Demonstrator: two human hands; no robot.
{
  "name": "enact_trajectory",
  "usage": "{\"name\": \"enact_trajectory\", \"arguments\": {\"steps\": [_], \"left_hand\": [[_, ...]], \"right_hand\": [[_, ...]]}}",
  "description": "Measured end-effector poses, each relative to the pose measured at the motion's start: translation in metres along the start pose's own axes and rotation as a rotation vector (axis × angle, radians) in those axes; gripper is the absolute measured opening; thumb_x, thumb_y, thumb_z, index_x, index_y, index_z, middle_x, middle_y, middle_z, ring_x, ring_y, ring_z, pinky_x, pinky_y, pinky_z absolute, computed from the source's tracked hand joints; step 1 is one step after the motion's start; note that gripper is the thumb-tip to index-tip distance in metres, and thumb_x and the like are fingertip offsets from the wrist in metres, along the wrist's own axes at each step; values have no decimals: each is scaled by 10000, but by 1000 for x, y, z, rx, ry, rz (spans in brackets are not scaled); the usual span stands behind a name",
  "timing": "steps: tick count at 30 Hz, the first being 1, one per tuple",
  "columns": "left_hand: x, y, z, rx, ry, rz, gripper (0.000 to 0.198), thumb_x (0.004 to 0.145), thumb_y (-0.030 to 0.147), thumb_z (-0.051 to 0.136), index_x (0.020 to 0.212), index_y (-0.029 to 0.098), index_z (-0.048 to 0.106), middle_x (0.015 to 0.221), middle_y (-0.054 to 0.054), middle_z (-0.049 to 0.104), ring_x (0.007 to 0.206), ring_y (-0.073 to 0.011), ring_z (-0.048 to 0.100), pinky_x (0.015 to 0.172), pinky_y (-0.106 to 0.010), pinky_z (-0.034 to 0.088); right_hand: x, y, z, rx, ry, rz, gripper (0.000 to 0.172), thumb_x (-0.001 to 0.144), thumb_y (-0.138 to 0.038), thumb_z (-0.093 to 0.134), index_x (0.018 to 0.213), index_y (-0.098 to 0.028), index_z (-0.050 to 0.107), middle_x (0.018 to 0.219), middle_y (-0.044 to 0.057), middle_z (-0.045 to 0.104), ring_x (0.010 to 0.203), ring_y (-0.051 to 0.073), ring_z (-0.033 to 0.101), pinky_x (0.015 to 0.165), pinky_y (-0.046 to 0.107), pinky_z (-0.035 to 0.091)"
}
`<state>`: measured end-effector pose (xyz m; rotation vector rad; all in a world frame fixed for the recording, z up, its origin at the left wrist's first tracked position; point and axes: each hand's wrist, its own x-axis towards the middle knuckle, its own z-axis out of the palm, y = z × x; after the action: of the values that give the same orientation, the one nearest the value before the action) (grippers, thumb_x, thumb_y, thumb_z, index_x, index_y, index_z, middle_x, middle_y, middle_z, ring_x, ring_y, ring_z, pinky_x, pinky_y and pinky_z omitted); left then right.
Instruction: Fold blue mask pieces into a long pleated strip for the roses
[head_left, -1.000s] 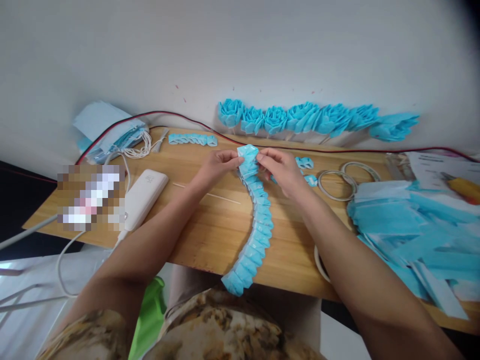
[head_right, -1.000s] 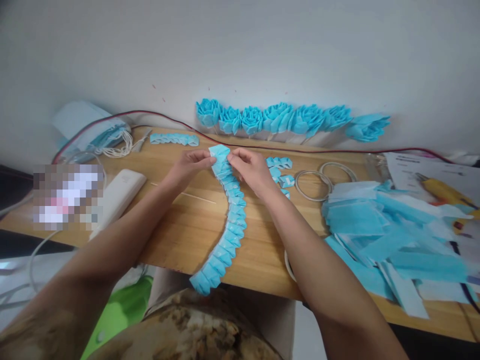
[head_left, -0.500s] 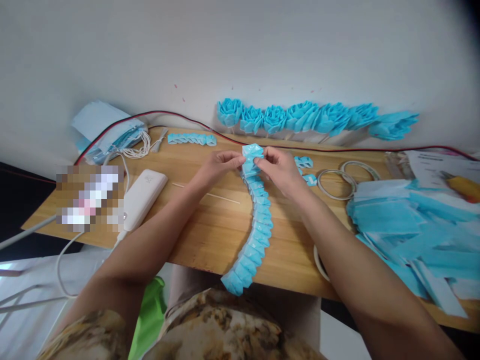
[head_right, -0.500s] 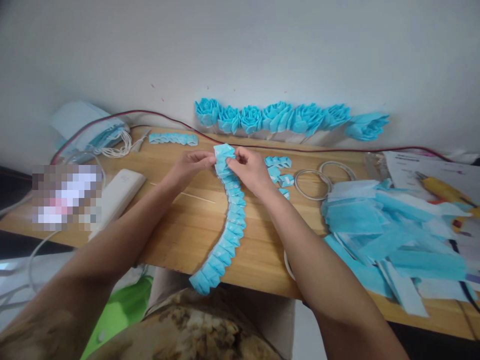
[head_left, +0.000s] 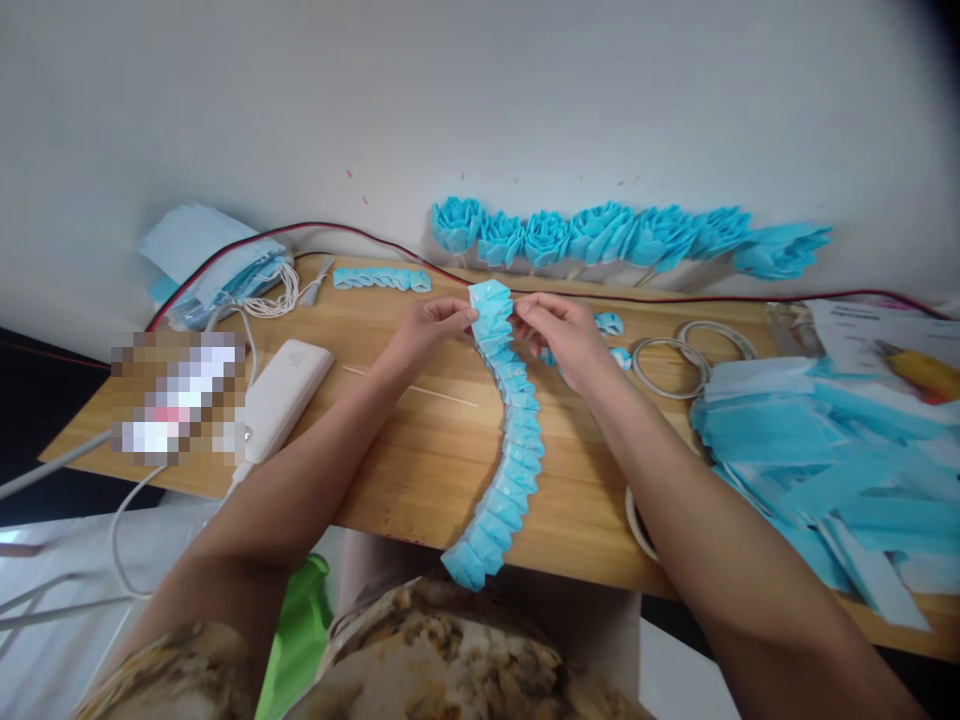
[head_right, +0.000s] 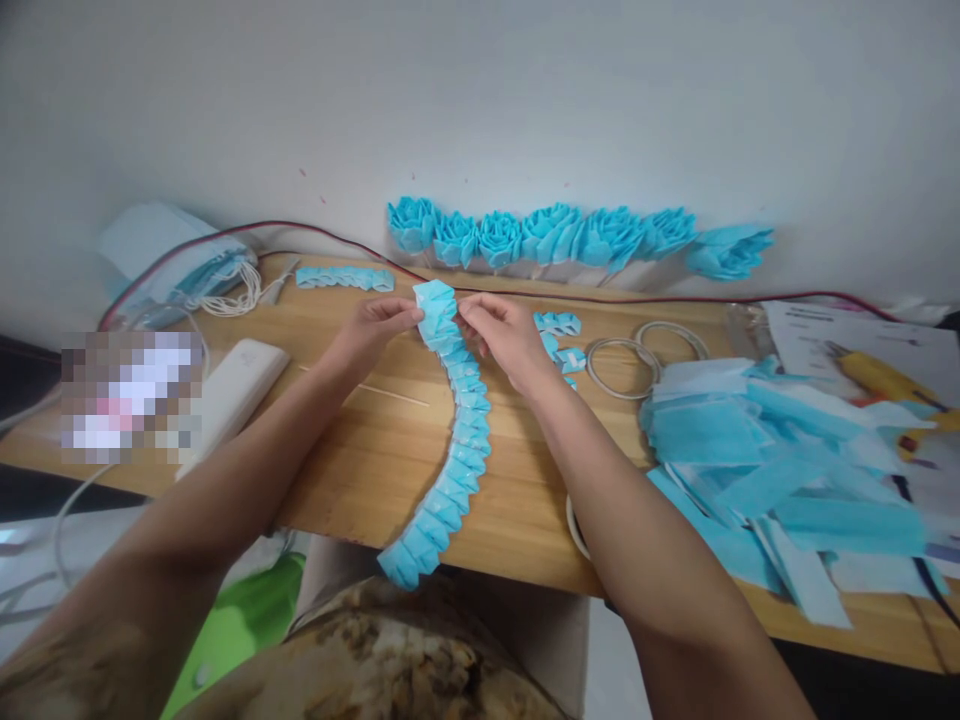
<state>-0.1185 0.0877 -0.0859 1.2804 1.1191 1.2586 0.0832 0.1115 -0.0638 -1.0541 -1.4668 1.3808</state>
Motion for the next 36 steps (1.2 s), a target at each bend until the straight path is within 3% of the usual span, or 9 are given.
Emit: {"name": "enact_trajectory", "arguments": {"steps": [9,17,23,29,36], "left_hand": [[-4,5,4,5,-21,-26,362,687,499,866,721,162,740,693,-16,714,664,-140,635,705,-276,513],[-4,6,5,15,-53,-19,348,690,479,872,713,157,741,694,-18,718,659,-130,635,695,-261,513],[-5,7,5,26,-51,-2,325,700,475,852,709,167,749,705,-19,730,682,-141,650,715,-268,521],[-3,5,3,24,-12,-13,327,704,484,838,707,171,743,705,-21,733,681,-147,646,729,-281,527],[-3,6,3,19,-29,-9,332,705,476,846,696,165,729,678,-13,713,652,-131,626,694,-264,511]], "right_hand": [[0,6,-1,-111,-69,-47,248,756,-430,729,693,-206,646,570,-36,528,494,93,415,467,250,329],[1,10,2,-137,-39,-54,322,732,-438,717,603,-222,516,512,-59,451,488,86,378,472,254,278],[0,8,3,-119,-7,-34,279,749,-461,696,655,-212,614,546,-40,505,486,91,404,459,252,288],[0,1,1,-15,-15,24,302,695,-502,728,690,-208,658,687,12,610,611,122,511,448,224,349],[0,7,0,-101,-41,-29,265,746,-464,709,706,-207,660,571,-33,536,492,95,429,457,246,321]]}}
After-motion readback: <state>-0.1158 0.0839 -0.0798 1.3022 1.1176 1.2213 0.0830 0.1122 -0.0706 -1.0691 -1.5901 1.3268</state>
